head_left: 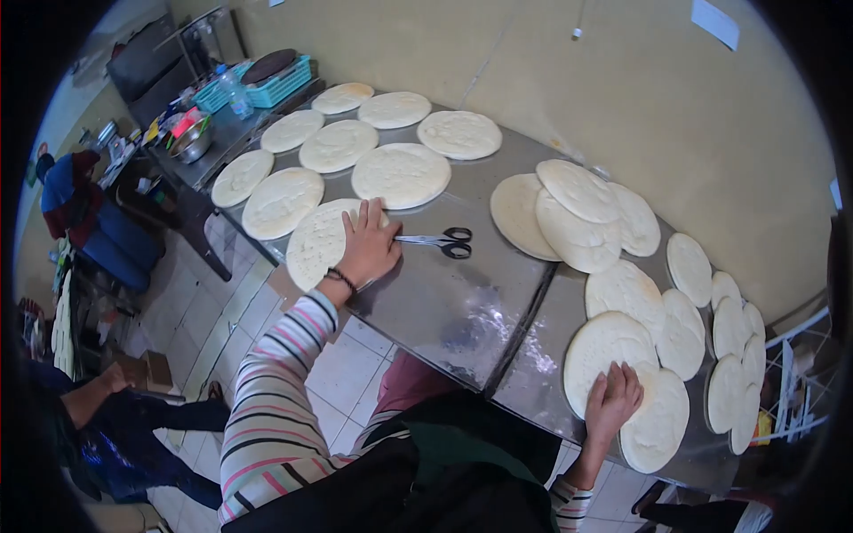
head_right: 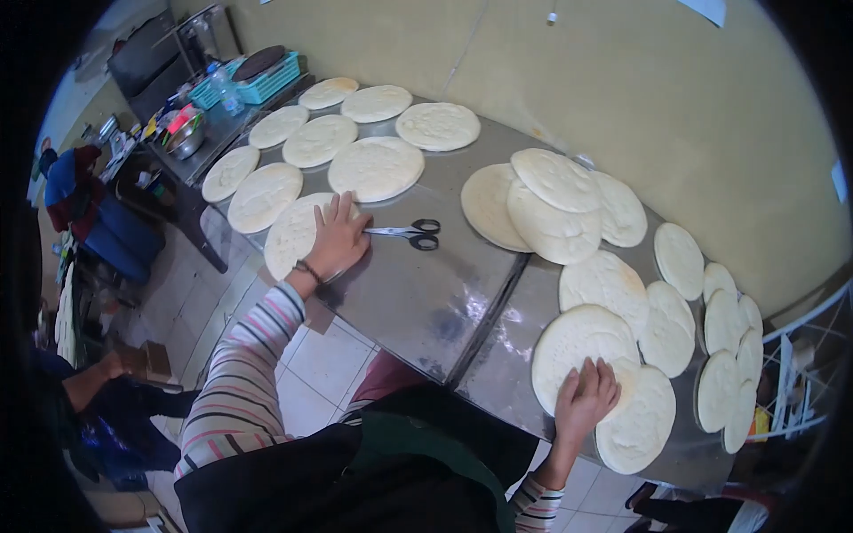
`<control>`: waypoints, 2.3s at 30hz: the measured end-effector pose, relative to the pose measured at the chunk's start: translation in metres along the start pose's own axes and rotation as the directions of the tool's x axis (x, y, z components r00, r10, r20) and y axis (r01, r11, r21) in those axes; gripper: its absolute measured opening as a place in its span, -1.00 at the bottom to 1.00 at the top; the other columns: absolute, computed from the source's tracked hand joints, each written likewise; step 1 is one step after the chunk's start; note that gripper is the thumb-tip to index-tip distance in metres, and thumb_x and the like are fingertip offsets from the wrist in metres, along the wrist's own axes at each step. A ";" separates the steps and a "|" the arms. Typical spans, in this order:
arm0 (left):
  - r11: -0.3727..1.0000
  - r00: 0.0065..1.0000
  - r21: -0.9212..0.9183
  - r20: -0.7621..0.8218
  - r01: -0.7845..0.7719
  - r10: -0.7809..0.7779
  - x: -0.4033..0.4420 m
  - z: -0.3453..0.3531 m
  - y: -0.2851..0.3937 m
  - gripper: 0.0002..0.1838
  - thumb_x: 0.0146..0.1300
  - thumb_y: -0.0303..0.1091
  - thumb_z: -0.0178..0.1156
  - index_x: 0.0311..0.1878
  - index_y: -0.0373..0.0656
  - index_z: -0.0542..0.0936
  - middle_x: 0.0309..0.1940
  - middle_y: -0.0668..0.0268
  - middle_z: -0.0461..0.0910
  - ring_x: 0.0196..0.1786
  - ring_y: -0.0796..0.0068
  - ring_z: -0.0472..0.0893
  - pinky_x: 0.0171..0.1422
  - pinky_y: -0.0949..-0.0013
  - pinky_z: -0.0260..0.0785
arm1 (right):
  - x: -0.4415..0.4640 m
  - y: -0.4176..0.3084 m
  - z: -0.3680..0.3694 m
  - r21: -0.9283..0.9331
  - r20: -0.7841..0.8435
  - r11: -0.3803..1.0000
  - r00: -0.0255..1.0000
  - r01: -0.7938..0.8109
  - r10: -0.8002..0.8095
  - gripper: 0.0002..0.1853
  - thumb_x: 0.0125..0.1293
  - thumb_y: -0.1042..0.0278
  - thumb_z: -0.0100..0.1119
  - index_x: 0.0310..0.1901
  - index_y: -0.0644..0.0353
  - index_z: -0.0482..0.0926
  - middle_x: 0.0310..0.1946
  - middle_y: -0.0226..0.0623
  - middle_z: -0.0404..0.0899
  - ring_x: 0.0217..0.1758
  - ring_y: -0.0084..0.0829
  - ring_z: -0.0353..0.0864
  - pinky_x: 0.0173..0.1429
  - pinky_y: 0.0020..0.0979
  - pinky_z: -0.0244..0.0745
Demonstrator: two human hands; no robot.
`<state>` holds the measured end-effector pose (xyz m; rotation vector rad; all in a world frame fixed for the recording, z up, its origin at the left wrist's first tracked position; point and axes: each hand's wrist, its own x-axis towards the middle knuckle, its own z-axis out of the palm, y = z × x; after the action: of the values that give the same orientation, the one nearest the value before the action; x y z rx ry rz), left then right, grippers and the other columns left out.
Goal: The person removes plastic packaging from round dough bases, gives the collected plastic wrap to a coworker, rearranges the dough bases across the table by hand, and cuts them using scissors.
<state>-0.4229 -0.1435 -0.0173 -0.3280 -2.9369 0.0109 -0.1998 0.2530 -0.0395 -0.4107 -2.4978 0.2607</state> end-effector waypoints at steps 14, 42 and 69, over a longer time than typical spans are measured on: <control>0.676 0.828 -0.479 -0.306 -0.560 0.470 -0.043 -0.006 0.123 -0.88 0.05 -0.47 0.00 -0.29 -0.19 0.41 -0.37 0.20 0.42 -0.28 0.13 0.46 -0.22 0.18 0.31 | -0.002 -0.030 -0.034 0.351 -0.062 0.935 0.995 -0.046 0.072 -0.53 0.04 0.40 0.19 0.05 0.23 0.44 0.12 0.00 0.30 0.18 -0.01 0.28 0.30 -0.05 0.02; 0.720 0.990 -0.694 -0.109 -0.009 -0.092 0.145 0.060 0.150 -0.23 -0.19 -0.24 0.39 0.15 -0.28 0.34 0.00 -0.09 0.46 0.09 -0.08 0.42 0.17 0.12 0.28 | -0.007 0.014 -0.008 0.665 -0.131 0.726 0.929 -0.176 0.345 -0.88 -0.02 0.55 0.22 -0.54 0.29 0.44 -0.62 -0.34 0.28 -0.59 -0.50 0.26 -0.50 -0.48 0.16; 0.650 0.984 -0.740 0.110 0.173 -0.137 0.187 0.015 0.210 -0.31 -0.07 -0.10 0.29 0.11 -0.28 0.34 0.04 -0.11 0.42 0.13 0.01 0.40 0.21 0.17 0.24 | -0.002 0.007 -0.014 0.471 -0.161 0.876 0.966 -0.104 0.201 -0.89 -0.06 0.48 0.21 -0.46 0.25 0.49 -0.56 -0.21 0.38 -0.46 -0.22 0.41 -0.38 -0.32 0.30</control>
<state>-0.5591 0.1024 -0.0038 -0.1667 -2.8315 -1.2659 -0.1883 0.2603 -0.0315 -0.4121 -2.1112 0.8148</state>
